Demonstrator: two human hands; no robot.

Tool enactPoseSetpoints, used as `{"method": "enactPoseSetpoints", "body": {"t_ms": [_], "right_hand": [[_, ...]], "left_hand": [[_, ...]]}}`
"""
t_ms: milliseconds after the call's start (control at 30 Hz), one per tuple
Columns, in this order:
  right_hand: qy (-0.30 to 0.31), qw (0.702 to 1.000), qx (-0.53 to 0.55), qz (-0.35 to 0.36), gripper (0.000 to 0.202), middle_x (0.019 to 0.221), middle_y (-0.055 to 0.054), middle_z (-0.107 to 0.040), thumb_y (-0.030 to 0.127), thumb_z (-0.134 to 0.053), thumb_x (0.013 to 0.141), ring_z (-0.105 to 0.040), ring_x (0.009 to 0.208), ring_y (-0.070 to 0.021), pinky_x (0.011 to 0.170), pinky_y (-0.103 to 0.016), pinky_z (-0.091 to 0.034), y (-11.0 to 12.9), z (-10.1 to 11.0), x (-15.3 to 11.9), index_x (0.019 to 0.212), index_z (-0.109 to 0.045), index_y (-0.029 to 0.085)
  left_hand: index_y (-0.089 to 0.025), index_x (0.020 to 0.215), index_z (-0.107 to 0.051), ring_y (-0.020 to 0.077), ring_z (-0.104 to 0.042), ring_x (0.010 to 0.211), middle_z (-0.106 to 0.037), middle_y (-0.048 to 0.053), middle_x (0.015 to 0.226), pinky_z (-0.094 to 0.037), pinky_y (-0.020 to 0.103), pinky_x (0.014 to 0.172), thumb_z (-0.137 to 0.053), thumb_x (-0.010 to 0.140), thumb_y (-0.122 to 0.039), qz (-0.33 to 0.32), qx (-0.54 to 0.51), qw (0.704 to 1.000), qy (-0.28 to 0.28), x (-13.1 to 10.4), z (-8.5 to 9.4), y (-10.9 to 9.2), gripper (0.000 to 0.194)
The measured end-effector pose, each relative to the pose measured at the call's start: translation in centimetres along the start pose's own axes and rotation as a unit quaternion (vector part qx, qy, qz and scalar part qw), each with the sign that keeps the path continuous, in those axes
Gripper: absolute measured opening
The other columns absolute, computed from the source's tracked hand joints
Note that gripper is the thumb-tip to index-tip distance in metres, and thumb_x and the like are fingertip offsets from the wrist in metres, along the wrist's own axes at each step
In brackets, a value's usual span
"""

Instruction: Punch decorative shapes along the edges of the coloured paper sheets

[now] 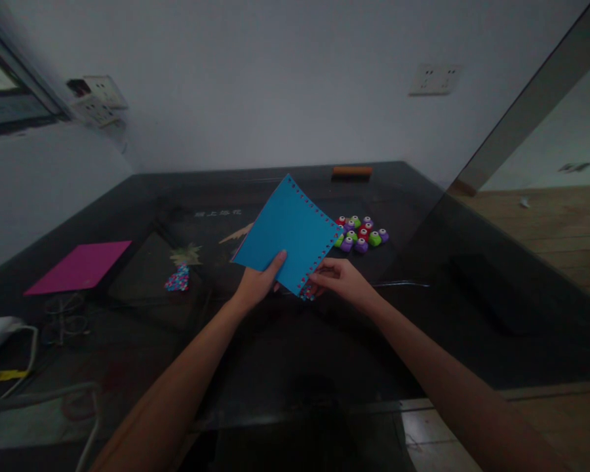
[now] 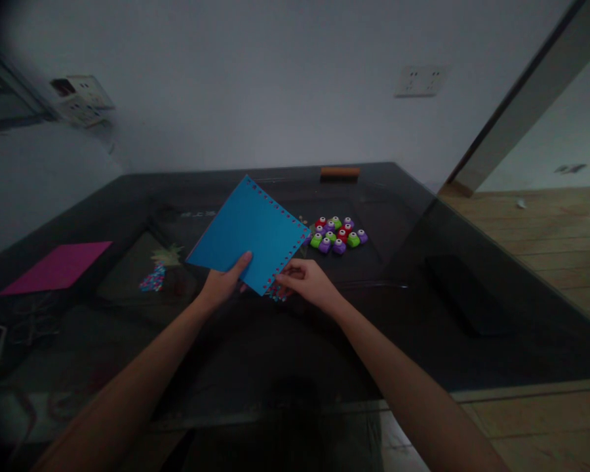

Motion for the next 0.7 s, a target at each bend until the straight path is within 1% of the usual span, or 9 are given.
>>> {"method": "enactPoseSetpoints", "body": {"t_ms": [100, 400, 600, 700], "right_hand": [[0.006, 1.0, -0.001, 0.003, 0.025, 0.074, -0.005, -0.07, 0.037, -0.07, 0.073, -0.065, 0.063, -0.0146, 0.06, -0.03, -0.053, -0.1, -0.3, 0.0, 0.079, -0.061, 0.015], [0.011, 1.0, -0.001, 0.006, 0.026, 0.073, -0.005, -0.07, 0.038, -0.071, 0.071, -0.065, 0.064, -0.0148, 0.061, -0.03, -0.053, -0.2, -0.5, 0.0, 0.081, -0.064, 0.015], [0.022, 1.0, -0.011, -0.004, 0.026, 0.069, -0.003, -0.068, 0.038, -0.07, 0.072, -0.065, 0.062, -0.0145, 0.06, -0.029, -0.051, -0.6, -1.0, 0.1, 0.079, -0.064, 0.014], [0.021, 1.0, -0.014, -0.002, 0.025, 0.068, -0.003, -0.068, 0.037, -0.07, 0.073, -0.065, 0.062, -0.0144, 0.061, -0.029, -0.051, -0.4, -1.1, 0.0, 0.079, -0.064, 0.013]], "left_hand": [[-0.02, 0.052, -0.039, 0.0083, -0.042, 0.032, -0.043, -0.005, 0.038, -0.034, 0.021, 0.036, -0.056, 0.081, -0.049, 0.004, -0.004, 1.0, 0.002, 0.0, -0.1, 0.1, 0.044], [-0.021, 0.053, -0.039, 0.0081, -0.042, 0.033, -0.043, -0.005, 0.038, -0.034, 0.021, 0.036, -0.056, 0.08, -0.05, 0.011, 0.0, 1.0, -0.001, -0.2, -0.1, -0.1, 0.043], [-0.02, 0.055, -0.041, 0.0085, -0.043, 0.034, -0.044, -0.005, 0.04, -0.035, 0.021, 0.037, -0.057, 0.08, -0.051, 0.012, 0.0, 1.0, -0.014, -0.1, 0.1, 0.6, 0.042], [-0.02, 0.055, -0.042, 0.009, -0.043, 0.034, -0.044, -0.005, 0.04, -0.035, 0.021, 0.037, -0.056, 0.081, -0.05, 0.014, -0.001, 1.0, -0.008, -0.1, 0.1, 0.9, 0.042]]}}
Point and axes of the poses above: each hand's wrist, its own x-axis towards the middle knuckle, its own z-axis out of the back of the hand, y = z × x, the point moved 8 cm from there along x, towards the middle knuckle
